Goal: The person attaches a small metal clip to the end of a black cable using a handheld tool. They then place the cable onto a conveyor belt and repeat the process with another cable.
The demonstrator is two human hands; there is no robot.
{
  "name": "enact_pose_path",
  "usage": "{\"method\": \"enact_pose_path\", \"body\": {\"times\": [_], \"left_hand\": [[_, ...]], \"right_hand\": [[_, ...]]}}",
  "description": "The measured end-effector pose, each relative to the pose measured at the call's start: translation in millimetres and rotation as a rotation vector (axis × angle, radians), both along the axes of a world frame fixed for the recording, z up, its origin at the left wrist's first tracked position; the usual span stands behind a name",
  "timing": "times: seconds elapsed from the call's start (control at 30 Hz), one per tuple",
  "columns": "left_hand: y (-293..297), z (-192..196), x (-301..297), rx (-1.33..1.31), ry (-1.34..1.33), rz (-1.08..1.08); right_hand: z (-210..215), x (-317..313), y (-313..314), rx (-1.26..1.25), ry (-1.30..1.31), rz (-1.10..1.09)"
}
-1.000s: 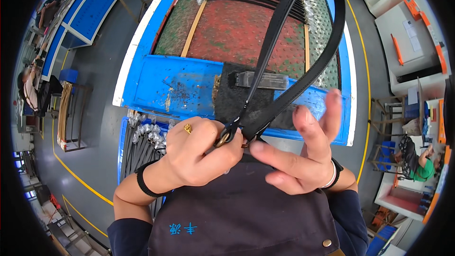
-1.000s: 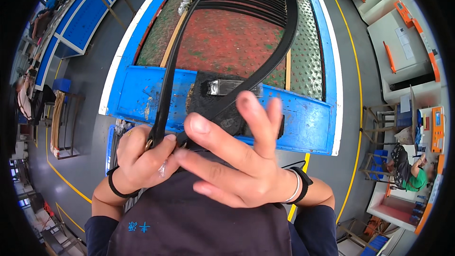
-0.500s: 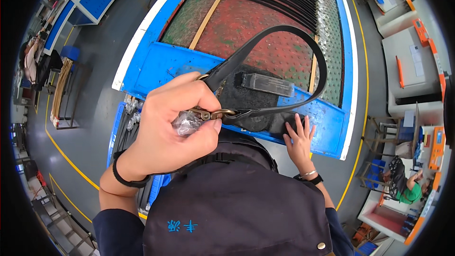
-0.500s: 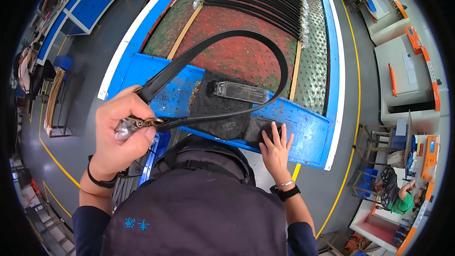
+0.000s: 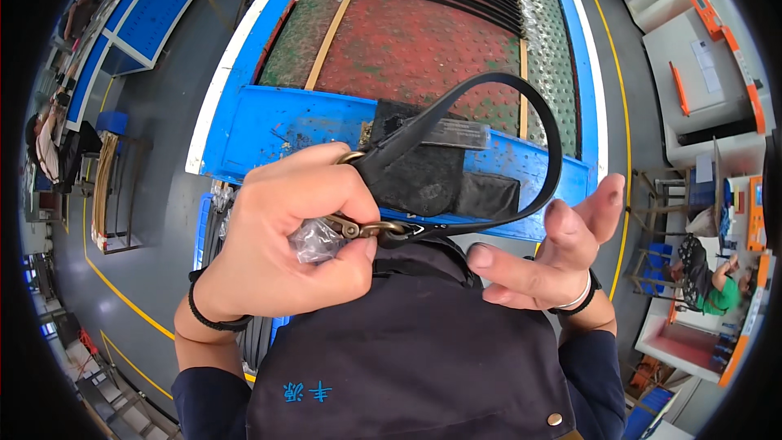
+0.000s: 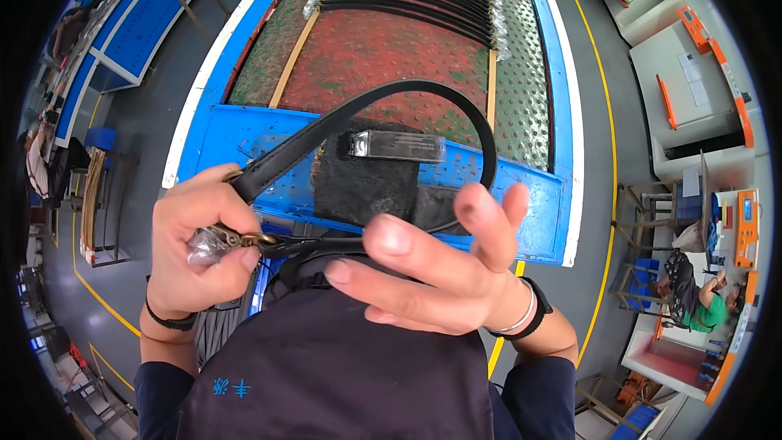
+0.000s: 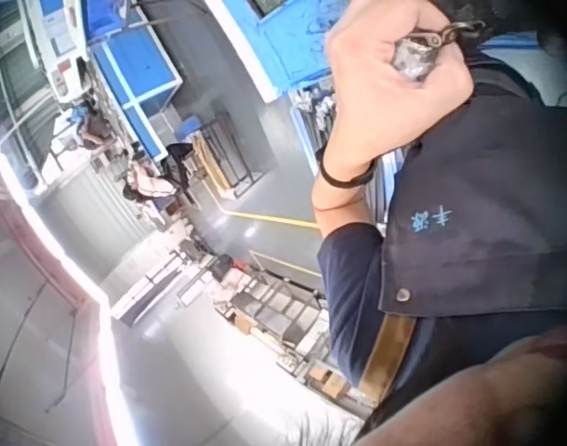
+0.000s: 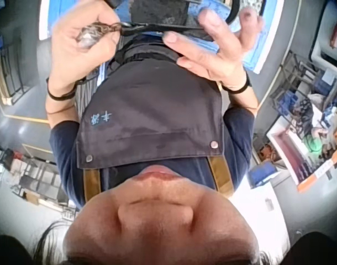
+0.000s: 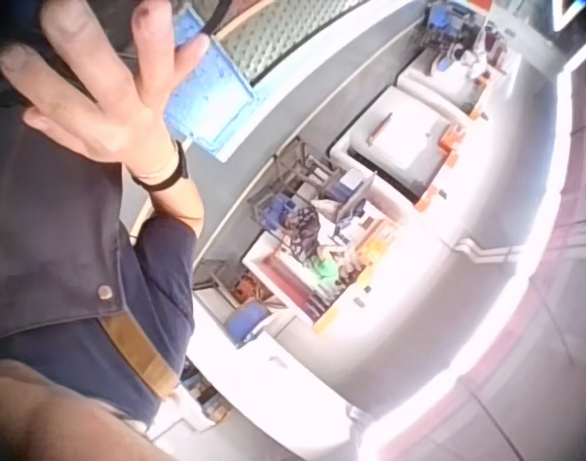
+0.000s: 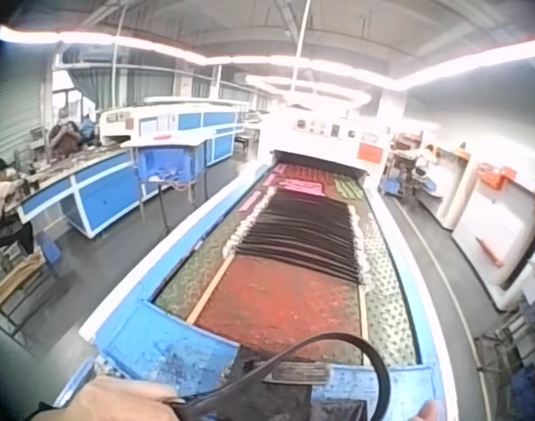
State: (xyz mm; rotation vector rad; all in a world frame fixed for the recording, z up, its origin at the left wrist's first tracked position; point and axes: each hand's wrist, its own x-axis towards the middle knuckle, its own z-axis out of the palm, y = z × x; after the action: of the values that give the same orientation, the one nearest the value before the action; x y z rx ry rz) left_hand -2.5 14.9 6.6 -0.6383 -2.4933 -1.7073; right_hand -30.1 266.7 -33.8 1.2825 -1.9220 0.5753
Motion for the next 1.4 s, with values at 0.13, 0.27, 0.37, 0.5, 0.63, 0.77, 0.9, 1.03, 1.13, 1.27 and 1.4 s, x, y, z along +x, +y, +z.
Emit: {"method": "enact_pose_path", "body": {"times": [0.13,0.27,0.37,0.5,0.63,0.77,0.9,1.03,1.13,1.27,1.4], "left_hand": [[0.4,5.6,2.3,0.002,0.007,-0.016],[-1.1,4.1,3.4,-0.011,0.035,-0.019],[-2.2,-0.8,1.5,-0.011,0.097,-0.026],[-3.9,-4.7,1.2,-0.086,0.202,0.022],[-9.2,-9.4,5.2,-0.213,0.271,0.079],[-7.5,-14.8,1.3,-0.221,0.319,0.078],[-6.8,-18.3,0.5,-0.279,0.329,0.054],[-4.0,-17.6,1.4,-0.249,0.328,0.035],[-3.8,-15.6,1.7,-0.252,0.352,0.031],[-2.8,-12.1,6.2,-0.235,0.375,0.04],[-0.2,-14.1,6.6,-0.217,0.402,0.044]], "right_hand": [[3.1,-0.9,-6.3,0.08,-0.036,0.021],[2.2,-2.4,-4.2,0.069,-0.134,0.09],[1.0,-3.0,4.9,-0.139,-0.378,0.306],[-23.2,10.3,29.9,-0.511,-0.36,0.238],[-76.0,19.6,68.1,-0.238,-0.526,-0.336],[-168.0,21.6,87.0,0.28,-0.766,-0.704],[-197.9,26.0,92.2,0.36,-0.751,-0.753],[-178.4,19.2,87.0,0.344,-0.702,-0.729],[-185.5,16.9,87.1,0.424,-0.673,-0.677],[-131.2,6.5,82.1,0.09,-0.757,-0.482],[-35.1,24.6,53.7,-0.272,-0.602,-0.194]]}}
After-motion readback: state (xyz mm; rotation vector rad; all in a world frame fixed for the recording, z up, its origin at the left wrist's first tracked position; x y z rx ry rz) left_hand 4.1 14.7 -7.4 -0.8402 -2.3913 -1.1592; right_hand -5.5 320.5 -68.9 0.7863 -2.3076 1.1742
